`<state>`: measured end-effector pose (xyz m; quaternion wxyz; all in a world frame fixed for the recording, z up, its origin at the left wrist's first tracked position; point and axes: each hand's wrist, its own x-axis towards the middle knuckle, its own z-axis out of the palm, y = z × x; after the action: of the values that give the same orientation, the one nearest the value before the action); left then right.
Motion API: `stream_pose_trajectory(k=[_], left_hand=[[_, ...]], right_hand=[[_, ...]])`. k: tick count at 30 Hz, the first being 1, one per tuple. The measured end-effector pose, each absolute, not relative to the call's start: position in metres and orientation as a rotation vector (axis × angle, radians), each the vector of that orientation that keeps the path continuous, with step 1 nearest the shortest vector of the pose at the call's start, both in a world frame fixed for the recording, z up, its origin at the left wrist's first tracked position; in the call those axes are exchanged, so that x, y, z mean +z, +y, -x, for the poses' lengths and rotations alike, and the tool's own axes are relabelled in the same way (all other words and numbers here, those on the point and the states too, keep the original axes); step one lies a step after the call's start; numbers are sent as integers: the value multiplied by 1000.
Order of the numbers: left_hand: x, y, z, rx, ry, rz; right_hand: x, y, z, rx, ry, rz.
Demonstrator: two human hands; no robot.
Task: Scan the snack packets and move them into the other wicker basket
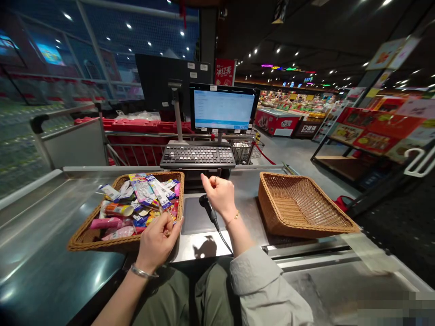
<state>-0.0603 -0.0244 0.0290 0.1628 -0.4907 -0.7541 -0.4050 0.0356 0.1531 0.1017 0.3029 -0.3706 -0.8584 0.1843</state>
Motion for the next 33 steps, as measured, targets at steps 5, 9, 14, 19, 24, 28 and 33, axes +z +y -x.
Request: stream_pose_trajectory(k=[5,9,14,19,24,28,33], left_hand=[[3,-19,52,-1112,-2155,1521],[7,-19,63,-1015,-2153,1518],[46,-24,123,-770,-2142,1521],[69,-26,193,-300,-2169,1533],[66,-18,222,-122,-2223,1657],[61,-13,227,-40,-2284,1717],[58,-12,225,10,-2293,1741]], right_hand=[[24,153,-14,481,-2363,1288],[-5,149,-7,447,-2437,1333],[-7,147,-7,359,-2447,1195],[0,134,4,245,-2406,1031],[15,106,34,171,-2425,815],[23,85,55,182,-2477,719],[21,81,62,240,-2494,752]])
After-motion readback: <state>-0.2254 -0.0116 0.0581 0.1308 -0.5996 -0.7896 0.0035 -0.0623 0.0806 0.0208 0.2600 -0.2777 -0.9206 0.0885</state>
